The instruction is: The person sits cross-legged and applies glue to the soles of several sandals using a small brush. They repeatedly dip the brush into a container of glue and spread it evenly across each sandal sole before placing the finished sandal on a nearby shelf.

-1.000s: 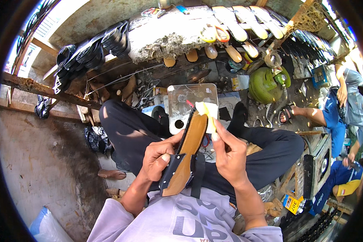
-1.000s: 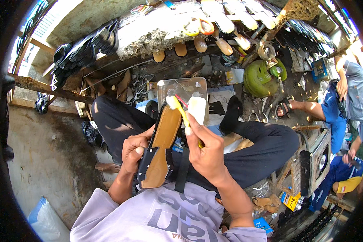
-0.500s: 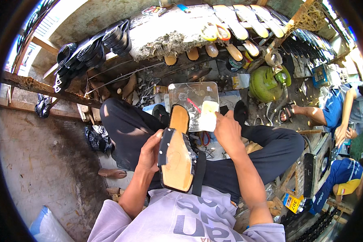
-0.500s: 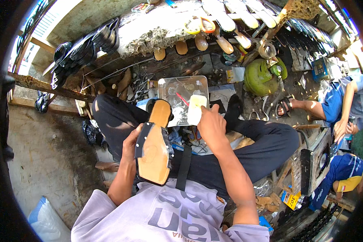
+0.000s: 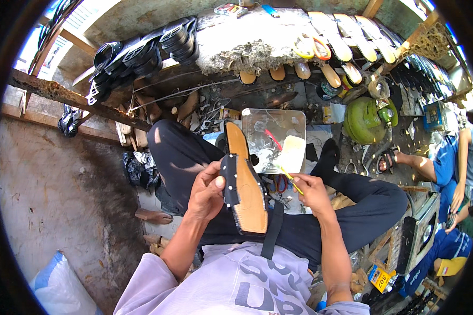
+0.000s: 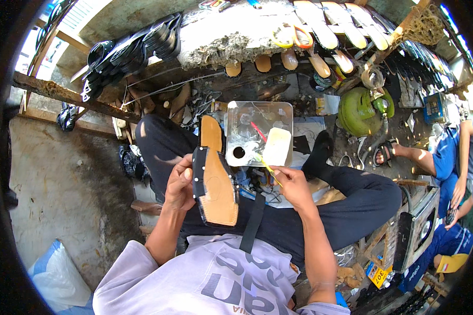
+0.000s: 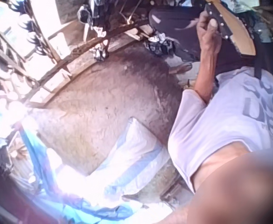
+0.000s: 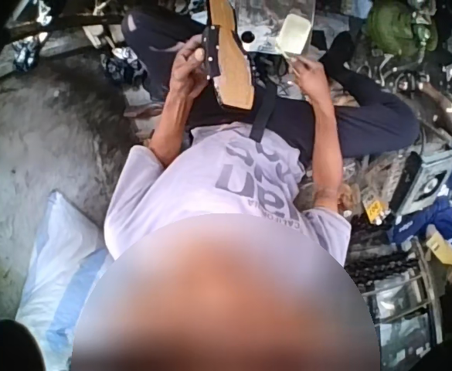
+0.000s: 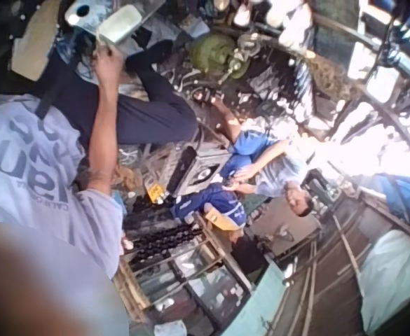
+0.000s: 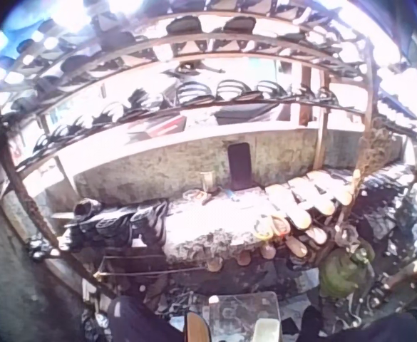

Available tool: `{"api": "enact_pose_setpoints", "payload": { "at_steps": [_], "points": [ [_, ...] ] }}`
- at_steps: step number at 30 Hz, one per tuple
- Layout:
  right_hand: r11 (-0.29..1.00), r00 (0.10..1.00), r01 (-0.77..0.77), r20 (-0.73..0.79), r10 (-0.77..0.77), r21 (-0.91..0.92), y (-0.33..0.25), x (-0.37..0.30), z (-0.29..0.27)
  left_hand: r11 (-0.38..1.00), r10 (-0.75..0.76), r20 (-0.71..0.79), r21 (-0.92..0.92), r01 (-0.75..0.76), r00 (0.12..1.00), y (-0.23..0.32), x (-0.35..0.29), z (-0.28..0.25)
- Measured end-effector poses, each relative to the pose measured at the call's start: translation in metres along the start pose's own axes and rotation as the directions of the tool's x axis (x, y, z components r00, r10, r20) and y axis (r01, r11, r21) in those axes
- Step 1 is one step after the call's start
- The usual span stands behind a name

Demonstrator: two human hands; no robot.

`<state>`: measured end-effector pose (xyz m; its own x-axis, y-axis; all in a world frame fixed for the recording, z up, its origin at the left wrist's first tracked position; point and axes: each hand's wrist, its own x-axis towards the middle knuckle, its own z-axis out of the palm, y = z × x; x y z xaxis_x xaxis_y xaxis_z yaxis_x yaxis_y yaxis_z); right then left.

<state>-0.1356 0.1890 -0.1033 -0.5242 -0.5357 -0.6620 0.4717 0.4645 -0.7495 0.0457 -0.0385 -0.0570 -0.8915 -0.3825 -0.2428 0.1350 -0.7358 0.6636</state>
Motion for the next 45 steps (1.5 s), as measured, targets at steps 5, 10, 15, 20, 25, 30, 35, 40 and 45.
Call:
{"api": "enact_pose_setpoints", "payload": {
  "at_steps": [5, 10, 15, 20, 25, 30, 35, 40, 45],
  "points": [
    [0.897, 0.907, 0.365, 0.121, -0.402, 0.248, -0.052, -0.076, 0.024, 0.999, 0.015, 0.022, 0.052, -0.016, 1.0, -0.003, 0.001, 0.019],
    [0.785, 0.785, 0.614, -0.04, -0.618, -0.076, -0.071, -0.074, 0.05, 0.999, -0.01, 0.138, 0.054, 0.003, 0.99, -0.001, -0.003, 0.035],
    [0.585, 0.6, 0.795, 0.067, -0.797, -0.16, -0.065, -0.08, 0.048, 0.999, 0.016, 0.079, 0.048, -0.02, 0.997, 0.005, -0.008, 0.041],
    [0.462, 0.468, 0.884, 0.155, -0.87, -0.079, -0.06, -0.089, 0.041, 0.999, 0.028, 0.007, -0.04, -0.027, 1.0, 0.008, -0.014, 0.048],
    [0.476, 0.491, 0.862, 0.056, -0.869, -0.174, -0.06, -0.086, 0.042, 0.996, -0.036, -0.01, -0.088, 0.035, 0.999, 0.007, -0.011, 0.053],
    [0.402, 0.412, 0.911, 0.174, -0.895, -0.089, -0.059, -0.09, 0.031, 0.988, -0.098, -0.072, -0.128, 0.089, 0.993, 0.01, -0.012, 0.051],
    [0.731, 0.709, 0.681, 0.208, -0.674, 0.044, -0.056, -0.082, 0.033, 0.998, -0.067, -0.097, -0.023, 0.065, 0.993, 0.005, -0.014, 0.051],
    [0.685, 0.676, 0.727, 0.128, -0.726, 0.046, -0.055, -0.08, 0.039, 0.997, -0.061, -0.041, -0.046, 0.059, 0.997, 0.008, -0.015, 0.049],
    [0.788, 0.786, 0.616, 0.081, -0.613, -0.019, -0.059, -0.075, 0.039, 0.996, -0.091, 0.074, -0.013, 0.092, 0.993, 0.008, -0.016, 0.051]
  ]
}}
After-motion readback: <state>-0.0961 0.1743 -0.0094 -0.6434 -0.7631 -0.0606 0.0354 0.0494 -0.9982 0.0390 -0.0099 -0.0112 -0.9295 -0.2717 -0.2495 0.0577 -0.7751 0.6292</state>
